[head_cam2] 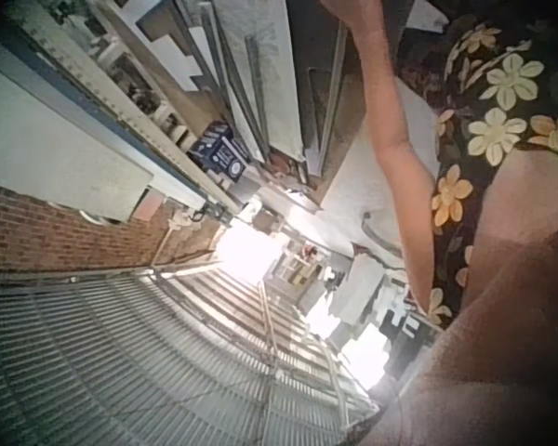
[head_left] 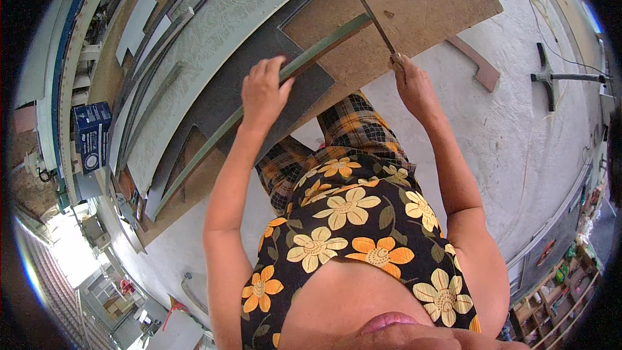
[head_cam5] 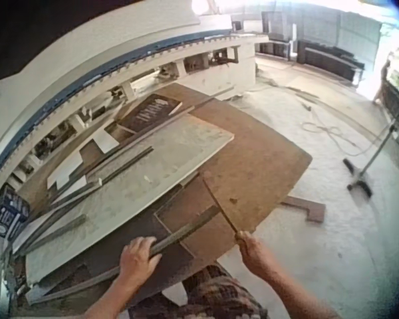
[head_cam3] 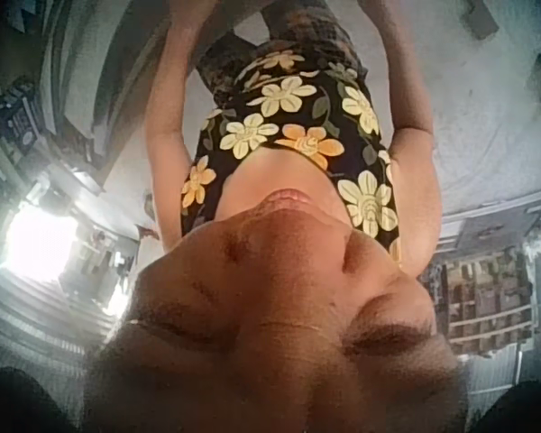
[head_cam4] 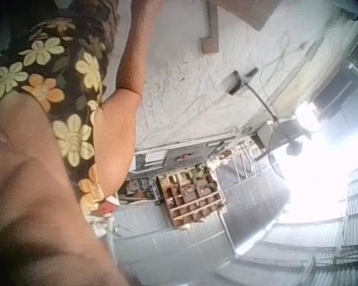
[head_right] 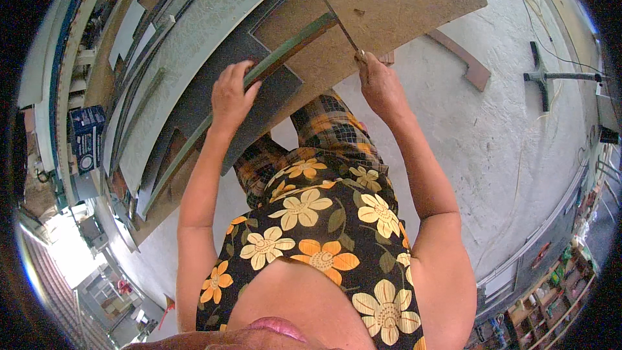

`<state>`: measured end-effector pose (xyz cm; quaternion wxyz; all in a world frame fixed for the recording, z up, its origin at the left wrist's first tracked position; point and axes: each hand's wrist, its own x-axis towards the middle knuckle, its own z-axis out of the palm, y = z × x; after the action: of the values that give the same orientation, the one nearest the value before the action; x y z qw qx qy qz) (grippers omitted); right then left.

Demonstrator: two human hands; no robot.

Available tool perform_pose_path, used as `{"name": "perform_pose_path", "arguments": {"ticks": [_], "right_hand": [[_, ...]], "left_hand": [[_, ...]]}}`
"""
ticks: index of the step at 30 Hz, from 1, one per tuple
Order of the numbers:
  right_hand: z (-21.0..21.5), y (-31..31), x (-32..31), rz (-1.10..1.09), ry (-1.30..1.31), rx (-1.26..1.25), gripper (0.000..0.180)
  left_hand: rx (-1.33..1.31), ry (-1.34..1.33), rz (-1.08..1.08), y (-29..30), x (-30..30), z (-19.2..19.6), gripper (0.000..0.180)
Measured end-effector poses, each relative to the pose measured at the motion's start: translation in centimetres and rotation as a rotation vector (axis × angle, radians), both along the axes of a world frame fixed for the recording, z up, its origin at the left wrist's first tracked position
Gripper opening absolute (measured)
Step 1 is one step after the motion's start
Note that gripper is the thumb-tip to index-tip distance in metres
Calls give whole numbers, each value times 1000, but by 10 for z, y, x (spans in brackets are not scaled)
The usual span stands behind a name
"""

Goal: Marking, measuring, and sawing wood components for furniture assembly in a workshop environment.

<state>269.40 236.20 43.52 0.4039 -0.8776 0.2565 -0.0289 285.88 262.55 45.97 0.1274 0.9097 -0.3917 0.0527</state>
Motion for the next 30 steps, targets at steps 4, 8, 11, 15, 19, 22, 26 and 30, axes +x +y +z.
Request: {"name": "perform_pose_path", "arguments": {"ticks": [4, 8, 11, 15, 19, 22, 26, 30], "right_hand": [[0, 2, 0, 18, -77, 4, 23], [0, -1, -1, 21, -39, -44, 25], [6, -4, 1, 28, 30, -69, 26], [25, -1, 2, 63, 109, -78, 25], [32, 6, 2, 87, 174, -76, 23], [20, 6, 1, 73, 83, -81, 22], [22, 8, -1, 83, 64, -91, 24], [15, 11, -5, 76, -45, -102, 24]], "left_hand": [[-122, -16, -16, -61, 0, -10, 44], [-146, 51, -31, -108, 1, -17, 44], [-81, 54, -16, -117, 8, -19, 40], [-46, -33, -32, -117, 9, -25, 41], [-84, -92, -37, -117, 8, -27, 40], [-53, -78, -36, -119, 7, -25, 38], [65, 54, 43, -122, 3, -15, 30], [-17, -63, -20, -118, 7, -23, 40]]}}
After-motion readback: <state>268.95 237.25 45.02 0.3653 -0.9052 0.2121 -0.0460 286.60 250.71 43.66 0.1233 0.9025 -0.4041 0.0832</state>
